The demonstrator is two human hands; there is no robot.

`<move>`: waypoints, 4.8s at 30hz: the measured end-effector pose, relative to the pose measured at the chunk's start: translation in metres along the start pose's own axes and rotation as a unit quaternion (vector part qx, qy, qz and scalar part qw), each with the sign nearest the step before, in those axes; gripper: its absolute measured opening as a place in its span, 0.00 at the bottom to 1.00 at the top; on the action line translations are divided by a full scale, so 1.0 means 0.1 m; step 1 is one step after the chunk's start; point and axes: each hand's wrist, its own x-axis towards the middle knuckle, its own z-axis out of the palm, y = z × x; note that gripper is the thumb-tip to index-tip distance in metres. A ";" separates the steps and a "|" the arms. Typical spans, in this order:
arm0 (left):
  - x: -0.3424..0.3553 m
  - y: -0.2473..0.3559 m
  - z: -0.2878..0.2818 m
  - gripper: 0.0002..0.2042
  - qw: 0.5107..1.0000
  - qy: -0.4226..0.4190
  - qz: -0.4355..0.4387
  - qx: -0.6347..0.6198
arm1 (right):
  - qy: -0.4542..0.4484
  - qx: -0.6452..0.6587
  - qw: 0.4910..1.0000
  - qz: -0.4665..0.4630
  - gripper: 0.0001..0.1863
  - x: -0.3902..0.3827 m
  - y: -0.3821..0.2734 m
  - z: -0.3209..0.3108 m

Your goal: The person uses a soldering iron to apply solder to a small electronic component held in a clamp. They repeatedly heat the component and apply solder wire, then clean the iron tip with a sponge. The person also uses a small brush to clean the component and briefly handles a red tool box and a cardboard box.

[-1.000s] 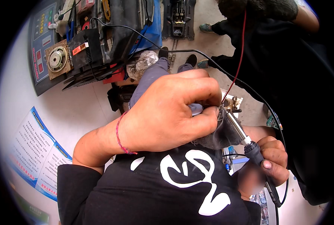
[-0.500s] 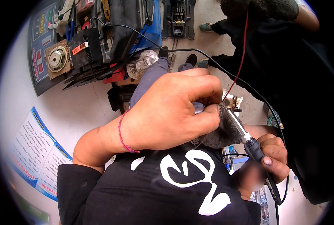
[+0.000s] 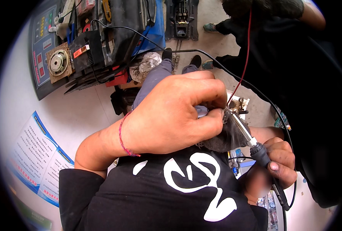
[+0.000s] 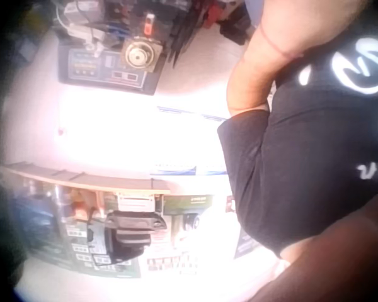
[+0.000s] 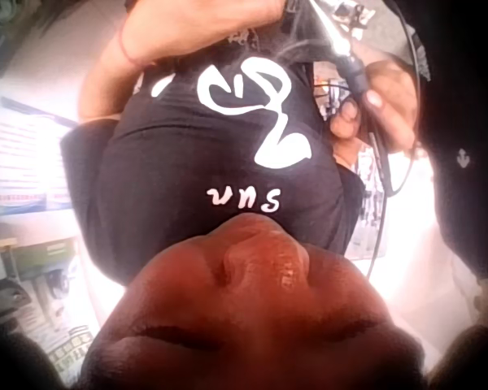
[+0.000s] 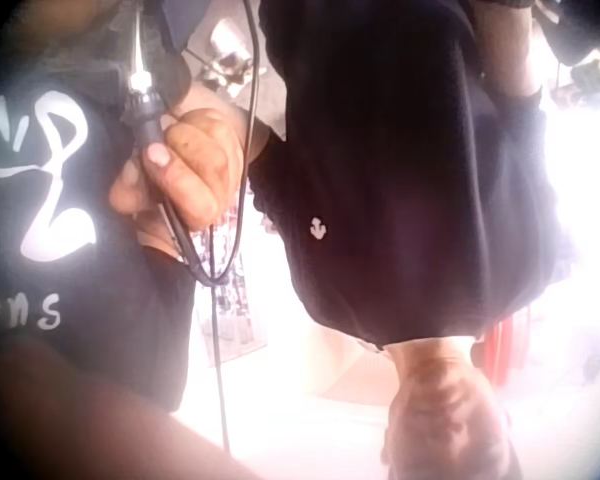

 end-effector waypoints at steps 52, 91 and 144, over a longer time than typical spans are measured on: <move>-0.50 0.32 -0.07 0.08 0.989 -0.047 0.104 -0.091 | -0.083 0.238 0.961 -0.115 0.22 0.24 0.04 0.35; 0.16 0.10 -0.19 0.11 0.995 0.011 -0.071 -0.070 | 0.137 0.487 0.862 0.033 0.15 -0.02 0.31 0.04; 0.09 0.07 -0.31 0.10 0.919 0.070 -0.018 -0.386 | 0.114 0.475 0.873 0.010 0.14 0.14 0.36 0.11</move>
